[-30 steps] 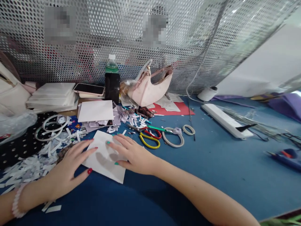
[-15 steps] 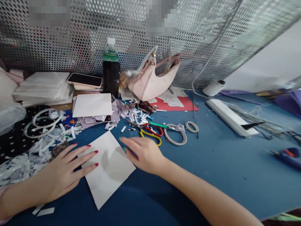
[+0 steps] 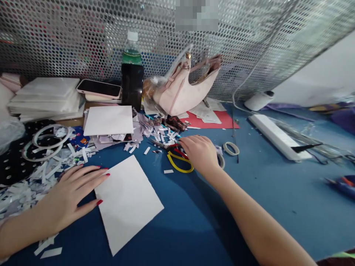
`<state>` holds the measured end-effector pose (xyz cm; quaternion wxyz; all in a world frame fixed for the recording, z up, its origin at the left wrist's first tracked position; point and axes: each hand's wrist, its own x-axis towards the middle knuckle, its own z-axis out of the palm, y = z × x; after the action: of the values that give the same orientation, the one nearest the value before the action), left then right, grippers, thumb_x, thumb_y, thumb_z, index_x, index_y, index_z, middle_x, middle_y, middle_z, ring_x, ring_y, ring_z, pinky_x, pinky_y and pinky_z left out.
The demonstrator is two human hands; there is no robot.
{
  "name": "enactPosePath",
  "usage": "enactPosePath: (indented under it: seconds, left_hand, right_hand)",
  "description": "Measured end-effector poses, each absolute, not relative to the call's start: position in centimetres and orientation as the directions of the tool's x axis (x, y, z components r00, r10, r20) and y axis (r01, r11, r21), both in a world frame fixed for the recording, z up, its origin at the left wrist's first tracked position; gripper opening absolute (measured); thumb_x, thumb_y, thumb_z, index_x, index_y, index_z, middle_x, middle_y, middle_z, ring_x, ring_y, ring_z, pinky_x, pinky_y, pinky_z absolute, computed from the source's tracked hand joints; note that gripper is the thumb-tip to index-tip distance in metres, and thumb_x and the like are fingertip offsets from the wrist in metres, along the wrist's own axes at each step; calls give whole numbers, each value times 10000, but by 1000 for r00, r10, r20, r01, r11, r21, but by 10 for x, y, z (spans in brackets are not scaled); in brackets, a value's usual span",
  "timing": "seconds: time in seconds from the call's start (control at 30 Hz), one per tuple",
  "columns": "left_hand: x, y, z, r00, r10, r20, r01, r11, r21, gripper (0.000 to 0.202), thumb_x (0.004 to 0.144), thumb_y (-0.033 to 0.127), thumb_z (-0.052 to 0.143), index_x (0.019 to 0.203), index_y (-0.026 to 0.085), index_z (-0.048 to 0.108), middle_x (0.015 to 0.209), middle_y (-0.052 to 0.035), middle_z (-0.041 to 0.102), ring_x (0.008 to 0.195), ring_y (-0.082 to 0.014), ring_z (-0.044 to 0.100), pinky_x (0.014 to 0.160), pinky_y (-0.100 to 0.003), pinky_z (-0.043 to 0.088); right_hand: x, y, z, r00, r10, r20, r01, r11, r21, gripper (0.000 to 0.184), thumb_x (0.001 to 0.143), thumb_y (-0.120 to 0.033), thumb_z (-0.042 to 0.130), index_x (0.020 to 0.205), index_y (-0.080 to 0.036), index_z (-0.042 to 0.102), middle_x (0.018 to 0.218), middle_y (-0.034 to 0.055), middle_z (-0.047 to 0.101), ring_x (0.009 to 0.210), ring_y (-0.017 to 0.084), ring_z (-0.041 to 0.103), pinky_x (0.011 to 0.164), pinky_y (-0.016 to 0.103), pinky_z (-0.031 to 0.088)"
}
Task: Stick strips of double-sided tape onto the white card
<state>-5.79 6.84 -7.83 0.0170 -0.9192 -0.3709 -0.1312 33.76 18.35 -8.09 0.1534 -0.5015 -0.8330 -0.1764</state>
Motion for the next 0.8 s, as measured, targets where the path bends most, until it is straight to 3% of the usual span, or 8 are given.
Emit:
enactPosePath:
  seconds: [0.13,0.23,0.33,0.43,0.53,0.63,0.8]
  left_hand:
    - [-54,68,-80,713,660,235,668,-742,57,431,1013,228,451,1442,204,483,1460,-29,560,1334,-256,455,1159,-425,202]
    - [-52,66,-80,638,712,294,738,-674,30,405,1009,130,365,1344,200,582,1441,-65,577,1330,-287,470,1183,-505,141]
    - [-51,65,-77,551,755,356,796,-603,47,391,1004,130,342,1241,183,649,1407,-115,595,1301,-327,501,1142,-557,213]
    - [-49,62,-72,598,718,356,745,-662,81,336,1007,179,394,1223,172,652,1317,-102,654,1211,-307,564,1073,-509,306]
    - [-48,60,-66,644,676,359,704,-707,66,313,997,181,423,1206,147,653,1198,-105,701,1077,-289,620,962,-470,378]
    - [-46,58,-63,650,660,376,713,-702,1,301,995,184,429,1171,113,662,1059,-120,723,956,-291,648,879,-466,406]
    - [-44,56,-62,666,641,381,690,-724,11,289,997,169,423,1098,105,686,990,-107,727,887,-259,661,904,-465,415]
  right_hand:
    - [326,165,-72,-477,678,559,850,517,98,329,1024,-262,398,928,-189,704,722,57,716,599,172,644,575,267,455]
    - [309,148,-64,-488,697,525,807,590,-33,274,1009,-220,407,1037,-203,679,816,68,712,648,166,662,574,248,471]
    - [294,137,-60,-423,784,455,786,567,-247,374,981,-172,388,1320,-201,542,993,108,692,817,201,688,698,292,539]
    - [287,133,-61,-457,854,247,624,506,-596,475,984,-167,342,1455,-222,353,984,78,646,658,142,656,628,282,553]
    - [285,131,-62,-622,782,-41,474,336,-814,326,1012,-212,320,1284,-213,500,904,35,606,558,88,621,544,221,523]
    - [280,128,-60,-723,646,-245,481,216,-850,261,1025,-269,359,1104,-187,594,861,28,604,607,86,652,559,194,520]
    - [272,125,-57,-788,546,-285,403,108,-909,282,1034,-343,396,1015,-153,604,973,71,614,685,93,690,577,184,527]
